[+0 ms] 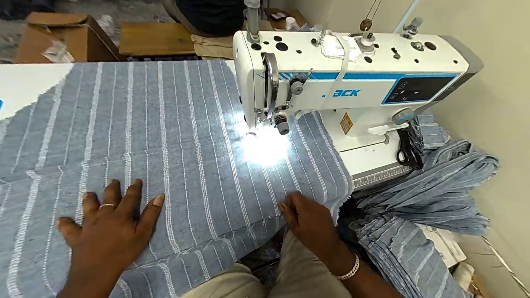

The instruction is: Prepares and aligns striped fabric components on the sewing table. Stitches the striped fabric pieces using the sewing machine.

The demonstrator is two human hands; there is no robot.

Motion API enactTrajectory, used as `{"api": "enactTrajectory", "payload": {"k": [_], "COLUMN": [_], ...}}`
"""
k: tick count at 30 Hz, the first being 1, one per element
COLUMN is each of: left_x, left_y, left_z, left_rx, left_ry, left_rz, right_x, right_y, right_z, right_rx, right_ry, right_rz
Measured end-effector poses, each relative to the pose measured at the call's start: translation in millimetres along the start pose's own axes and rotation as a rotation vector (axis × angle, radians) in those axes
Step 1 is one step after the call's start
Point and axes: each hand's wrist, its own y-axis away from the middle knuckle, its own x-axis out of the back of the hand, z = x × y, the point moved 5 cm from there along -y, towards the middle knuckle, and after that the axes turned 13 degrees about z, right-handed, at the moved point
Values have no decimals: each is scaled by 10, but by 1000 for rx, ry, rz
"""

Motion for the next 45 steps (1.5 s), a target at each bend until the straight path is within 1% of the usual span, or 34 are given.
{"api": "enactTrajectory", "payload": {"k": [3, 5, 8, 10, 12, 14, 17, 19, 22, 24, 25, 27, 29, 30, 32, 35, 38, 40, 43, 45], "left_x": [-64, -77, -167, -270, -313, -283, -280, -200, -70, -38, -36, -62, -147, -201, -318, -445, -488, -486, -556, -716], "left_y": [-256, -431, -680, -856, -1017, -1141, -1264, -1264, -1182, -1076, -1017, -906, -837, -815, -775, -702, -751, -965, -1490, -1788], "left_z": [23, 49, 7, -58, -56, -1, 32, 104, 374, 753, 1009, 1520, 1887, 1992, 2072, 2009, 1967, 1986, 2039, 2081], "left_rx": [7, 15, 15, 13, 12, 23, 40, 19, -128, -218, -251, -313, -388, -406, -431, -429, -374, -329, -318, -306], "left_ry": [-14, -10, -14, -2, -4, 1, 0, 8, 47, 157, 225, 323, 363, 378, 413, 468, 502, 482, 420, 310], "left_rz": [-32, -54, -68, -59, -59, -71, -76, -31, 93, 106, 75, -53, -157, -194, -192, -88, -113, -178, -141, -163], "right_x": [-63, -81, -54, -64, -160, -251, -251, -193, -114, -153, -193, -264, -271, -267, -276, -327, -393, -416, -474, -500], "right_y": [-160, -292, -491, -651, -831, -989, -1162, -1239, -1364, -1452, -1484, -1518, -1557, -1570, -1566, -1580, -1592, -1534, -1464, -1421], "right_z": [1, 9, -20, -17, 24, 40, 46, 46, 26, -13, -34, -75, -90, -90, -69, -17, 67, 110, 160, 206], "right_rx": [210, 265, 300, 293, 295, 303, 284, 266, 290, 313, 327, 355, 377, 384, 386, 374, 327, 303, 296, 296], "right_ry": [-37, -53, -90, -136, -163, -179, -192, -195, -231, -259, -258, -244, -221, -218, -227, -233, -254, -302, -358, -392], "right_rz": [88, 74, 40, 3, 0, -2, -71, -79, 39, -5, -72, -212, -291, -300, -279, -224, -189, -150, -58, -30]}}
